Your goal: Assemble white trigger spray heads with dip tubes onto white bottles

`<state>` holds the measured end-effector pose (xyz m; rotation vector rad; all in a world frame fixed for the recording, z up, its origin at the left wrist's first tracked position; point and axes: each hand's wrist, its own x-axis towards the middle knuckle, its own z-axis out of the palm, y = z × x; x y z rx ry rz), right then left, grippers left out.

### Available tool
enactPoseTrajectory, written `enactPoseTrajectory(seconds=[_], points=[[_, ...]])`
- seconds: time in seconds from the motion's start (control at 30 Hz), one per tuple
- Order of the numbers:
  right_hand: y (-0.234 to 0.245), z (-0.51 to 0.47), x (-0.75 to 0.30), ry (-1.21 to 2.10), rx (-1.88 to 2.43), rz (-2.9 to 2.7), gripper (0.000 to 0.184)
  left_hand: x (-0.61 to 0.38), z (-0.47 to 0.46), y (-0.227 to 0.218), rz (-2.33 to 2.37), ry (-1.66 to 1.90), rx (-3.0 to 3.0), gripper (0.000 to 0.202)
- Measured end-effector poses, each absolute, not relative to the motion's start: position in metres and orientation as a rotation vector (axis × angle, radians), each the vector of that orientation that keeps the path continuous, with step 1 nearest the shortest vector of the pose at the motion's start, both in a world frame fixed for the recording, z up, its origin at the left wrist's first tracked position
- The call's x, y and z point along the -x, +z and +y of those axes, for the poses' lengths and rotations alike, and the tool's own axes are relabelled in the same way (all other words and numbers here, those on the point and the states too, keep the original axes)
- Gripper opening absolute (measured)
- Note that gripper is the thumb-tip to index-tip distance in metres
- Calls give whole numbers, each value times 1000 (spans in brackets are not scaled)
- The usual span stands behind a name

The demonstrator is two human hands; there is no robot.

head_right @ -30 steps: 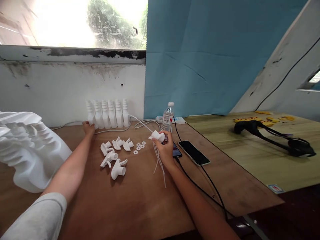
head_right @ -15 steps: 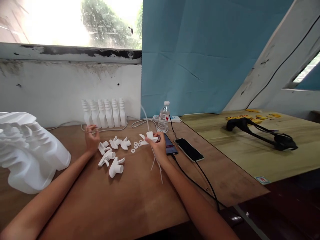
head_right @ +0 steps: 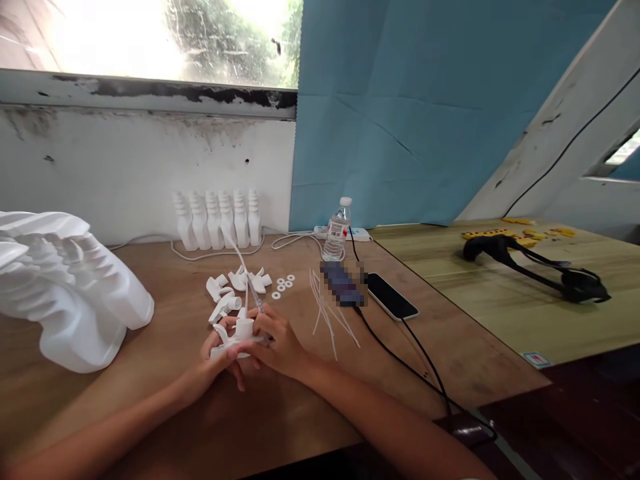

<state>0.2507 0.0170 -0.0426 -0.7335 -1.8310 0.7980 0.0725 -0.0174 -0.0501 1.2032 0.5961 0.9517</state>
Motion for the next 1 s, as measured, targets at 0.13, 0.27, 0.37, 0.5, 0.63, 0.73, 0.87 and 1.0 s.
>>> enactPoseTrajectory(seconds=[0.13, 0.27, 0.37, 0.5, 0.63, 0.73, 0.87, 1.0], points=[[-40, 25, -253, 895, 751, -1764, 44, -72, -15, -47, 714, 884, -1176, 50], [-34, 34, -258, 1050, 913, -1637, 38, -76, -15, -45, 709, 754, -1241, 46], [-32, 32, -258, 896, 956, -1659, 39, -77, -14, -44, 688, 714, -1270, 41], [-30, 40, -266, 695, 1005, -1666, 39, -74, -14, -45, 669, 680, -1310, 39], [-17, 72, -302, 520, 1064, -1198, 39, -70, -17, -47, 613, 508, -1388, 39], [-10, 93, -334, 298, 1182, -1247, 42, -71, -15, -51, 609, 566, -1329, 46], [-17, 99, -354, -27, 1565, -1688, 41, -73, -9, -57, 631, 765, -1255, 53], [-24, 98, -359, -83, 1831, -1829, 44, -72, -7, -56, 658, 889, -1285, 46]])
